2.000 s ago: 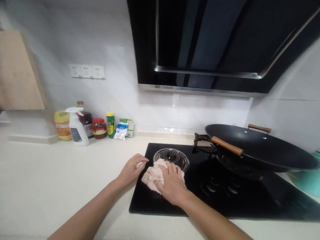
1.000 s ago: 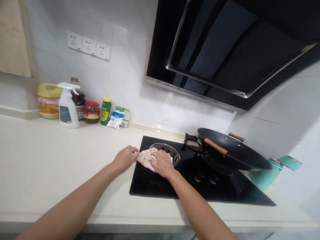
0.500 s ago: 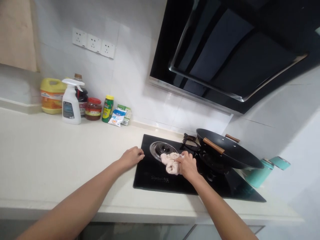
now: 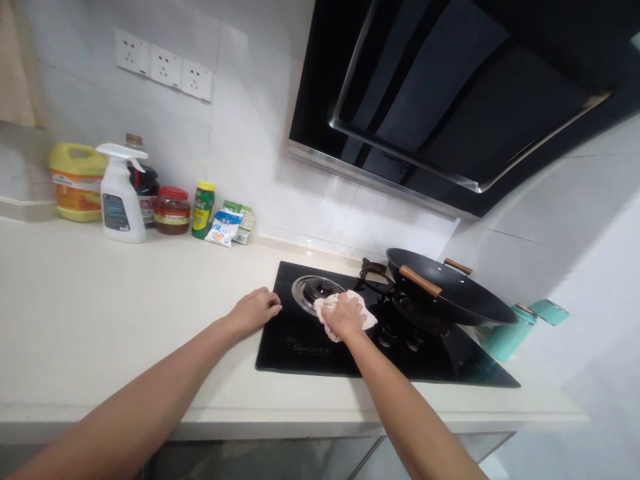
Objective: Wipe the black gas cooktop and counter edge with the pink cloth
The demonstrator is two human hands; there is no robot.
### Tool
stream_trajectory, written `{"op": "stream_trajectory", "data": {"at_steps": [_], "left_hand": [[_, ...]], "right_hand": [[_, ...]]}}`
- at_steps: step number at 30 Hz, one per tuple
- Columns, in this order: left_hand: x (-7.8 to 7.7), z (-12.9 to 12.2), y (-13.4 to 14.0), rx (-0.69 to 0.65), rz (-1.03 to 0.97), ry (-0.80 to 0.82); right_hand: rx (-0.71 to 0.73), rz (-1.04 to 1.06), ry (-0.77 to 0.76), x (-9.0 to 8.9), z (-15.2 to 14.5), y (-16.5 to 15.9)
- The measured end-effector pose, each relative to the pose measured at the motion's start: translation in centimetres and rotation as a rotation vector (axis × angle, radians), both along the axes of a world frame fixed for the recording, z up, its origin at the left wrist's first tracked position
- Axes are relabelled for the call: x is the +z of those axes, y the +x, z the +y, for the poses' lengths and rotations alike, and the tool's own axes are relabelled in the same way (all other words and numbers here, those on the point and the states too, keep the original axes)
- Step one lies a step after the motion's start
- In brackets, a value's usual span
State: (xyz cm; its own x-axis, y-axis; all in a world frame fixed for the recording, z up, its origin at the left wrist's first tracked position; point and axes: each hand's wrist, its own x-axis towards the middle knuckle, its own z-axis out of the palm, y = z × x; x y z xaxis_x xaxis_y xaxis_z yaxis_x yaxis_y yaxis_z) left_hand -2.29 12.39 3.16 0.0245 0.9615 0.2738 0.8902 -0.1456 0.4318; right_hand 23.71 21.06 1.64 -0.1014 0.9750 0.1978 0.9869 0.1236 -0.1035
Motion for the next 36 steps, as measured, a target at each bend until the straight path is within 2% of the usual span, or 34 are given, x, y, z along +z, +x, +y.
{"op": "stream_trajectory", "data": {"at_steps": [2,6,11,21,26,30,36], "left_hand": [[0.0,0.0,0.0,0.003,0.002,-0.009],[-0.1,0.0,0.2,-0.004,0.022,-0.02],[-0.2,-0.5,1.0,-0.042,0.057,-0.017],[-0.6,-0.8,2.8,-0.071,0.203,0.035],[-0.4,-1.1,3.8,-0.063,0.327,0.022],[-0.9,-1.1,4.7,-0.081,0.401,0.055],[-1.6,-1.1,5.0,-0.079,0.412,0.086]], "right_hand": [[-0.019,0.031,-0.005,0.2,0.4,0.7],[0.031,0.064,-0.043,1.1,1.9,2.8],[0.027,0.073,-0.077,1.8,4.7,3.8],[-0.01,-0.028,-0.115,2.3,9.7,6.3],[-0.056,-0.058,-0.073,2.1,11.8,6.0],[-0.077,-0.063,-0.044,1.9,13.9,5.1],[-0.014,-0.043,-0.054,2.2,17.3,2.7]]}}
